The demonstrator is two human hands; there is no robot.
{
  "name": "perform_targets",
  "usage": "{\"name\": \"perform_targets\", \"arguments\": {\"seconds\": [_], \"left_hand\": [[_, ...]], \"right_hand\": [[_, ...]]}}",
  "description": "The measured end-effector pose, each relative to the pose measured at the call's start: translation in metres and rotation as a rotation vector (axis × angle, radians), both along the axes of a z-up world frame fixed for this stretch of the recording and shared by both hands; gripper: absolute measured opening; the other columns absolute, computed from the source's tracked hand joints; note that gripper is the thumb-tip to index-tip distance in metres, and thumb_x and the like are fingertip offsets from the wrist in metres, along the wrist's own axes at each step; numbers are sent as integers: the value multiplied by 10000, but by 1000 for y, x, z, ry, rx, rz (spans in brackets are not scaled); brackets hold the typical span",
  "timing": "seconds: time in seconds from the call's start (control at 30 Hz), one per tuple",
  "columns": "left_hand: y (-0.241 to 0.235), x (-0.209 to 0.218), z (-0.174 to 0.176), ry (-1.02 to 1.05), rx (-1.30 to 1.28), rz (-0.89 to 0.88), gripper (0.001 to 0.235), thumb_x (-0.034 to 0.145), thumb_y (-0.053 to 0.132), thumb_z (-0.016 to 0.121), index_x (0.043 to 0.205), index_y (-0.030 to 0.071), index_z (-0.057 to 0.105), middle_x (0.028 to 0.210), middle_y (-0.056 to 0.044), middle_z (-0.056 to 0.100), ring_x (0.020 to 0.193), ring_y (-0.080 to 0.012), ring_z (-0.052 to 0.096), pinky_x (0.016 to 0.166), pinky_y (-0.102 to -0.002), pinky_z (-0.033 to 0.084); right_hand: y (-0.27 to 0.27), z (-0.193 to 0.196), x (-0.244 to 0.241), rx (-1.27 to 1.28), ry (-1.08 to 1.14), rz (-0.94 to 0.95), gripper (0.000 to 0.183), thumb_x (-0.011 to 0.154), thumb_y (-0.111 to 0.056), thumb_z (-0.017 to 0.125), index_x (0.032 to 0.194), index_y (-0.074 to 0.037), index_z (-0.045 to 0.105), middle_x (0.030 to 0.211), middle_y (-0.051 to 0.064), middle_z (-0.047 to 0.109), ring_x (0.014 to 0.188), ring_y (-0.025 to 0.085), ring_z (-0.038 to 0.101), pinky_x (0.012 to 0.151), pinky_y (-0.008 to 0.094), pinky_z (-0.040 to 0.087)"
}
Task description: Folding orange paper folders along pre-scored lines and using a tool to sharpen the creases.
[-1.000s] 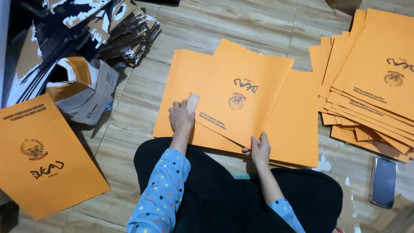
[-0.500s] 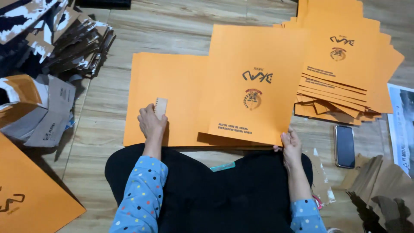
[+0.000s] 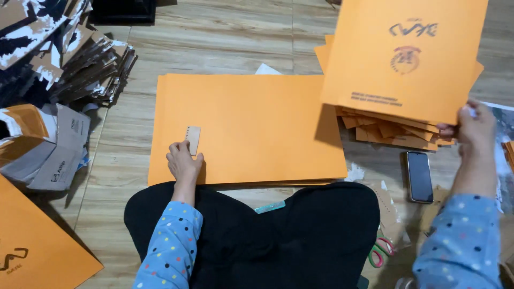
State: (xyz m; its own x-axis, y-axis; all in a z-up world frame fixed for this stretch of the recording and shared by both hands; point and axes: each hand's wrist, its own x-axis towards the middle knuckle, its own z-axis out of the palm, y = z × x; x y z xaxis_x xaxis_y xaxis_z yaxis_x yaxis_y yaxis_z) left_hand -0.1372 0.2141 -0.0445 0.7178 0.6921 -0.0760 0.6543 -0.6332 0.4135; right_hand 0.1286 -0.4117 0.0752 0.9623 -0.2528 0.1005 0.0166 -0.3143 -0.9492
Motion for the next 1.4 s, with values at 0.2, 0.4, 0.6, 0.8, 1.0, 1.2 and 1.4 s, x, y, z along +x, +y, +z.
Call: {"name": "perform_targets", "arguments": {"seconds": [0.2, 0.4, 0.6, 0.8, 1.0, 1.2, 1.4], "left_hand": [[-15, 2, 7, -102, 166, -260, 492, 680, 336, 633, 1100, 112, 510, 1200, -132, 400, 1032, -358, 404, 795, -468, 398], [-104, 1, 9, -110, 152, -918, 654, 586, 428, 716, 1126, 131, 498, 1185, -152, 465, 1072, -338, 447, 851, -460, 419], [-147, 2, -33, -124, 307, -991, 348, 563, 4, 697, 849, 84, 515, 834, -56, 448, 787, -248, 528, 487, -322, 528], [-140, 9, -52, -100, 291, -1031, 224, 666, 94, 696, 855, 100, 577, 826, -60, 503, 807, -259, 589, 524, -331, 554], [-140, 13, -57, -69, 281, -1034, 166, 702, 169, 694, 840, 120, 614, 791, -50, 533, 771, -241, 615, 535, -319, 549], [-138, 3, -41, -145, 324, -1074, 200, 740, 102, 591, 940, 105, 593, 813, -75, 565, 793, -259, 620, 546, -327, 550], [-136, -3, -56, -242, 406, -1010, 267, 782, 115, 514, 1042, 145, 564, 939, -58, 626, 907, -226, 622, 621, -289, 550]], "right_hand": [[-106, -71, 64, -1419, -219, -335, 429, 824, -334, 654, 1035, -26, 443, 958, 108, 527, 771, 243, 557, 608, 343, 412], [159, -82, -97, -590, 176, 75, 265, 894, -304, 505, 1022, -89, 593, 952, 113, 610, 886, 285, 575, 757, 414, 452], [210, -163, -138, -1038, 75, 17, 446, 781, -371, 626, 1110, -75, 573, 1032, 132, 531, 936, 345, 528, 741, 457, 464], [208, -159, -140, -890, 237, -109, 431, 808, -355, 622, 1115, -60, 553, 1040, 113, 480, 1022, 318, 455, 792, 453, 415], [200, -171, -135, -832, 214, -158, 383, 840, -379, 584, 1097, -96, 580, 1018, 87, 485, 1038, 286, 444, 794, 457, 414], [205, -148, -143, -578, 3, -290, 269, 887, -331, 537, 1047, -126, 608, 952, 90, 497, 985, 292, 494, 795, 458, 423], [214, -109, -146, 230, -166, -339, 248, 899, -190, 485, 955, -15, 651, 801, 146, 595, 810, 207, 572, 732, 279, 468]]}}
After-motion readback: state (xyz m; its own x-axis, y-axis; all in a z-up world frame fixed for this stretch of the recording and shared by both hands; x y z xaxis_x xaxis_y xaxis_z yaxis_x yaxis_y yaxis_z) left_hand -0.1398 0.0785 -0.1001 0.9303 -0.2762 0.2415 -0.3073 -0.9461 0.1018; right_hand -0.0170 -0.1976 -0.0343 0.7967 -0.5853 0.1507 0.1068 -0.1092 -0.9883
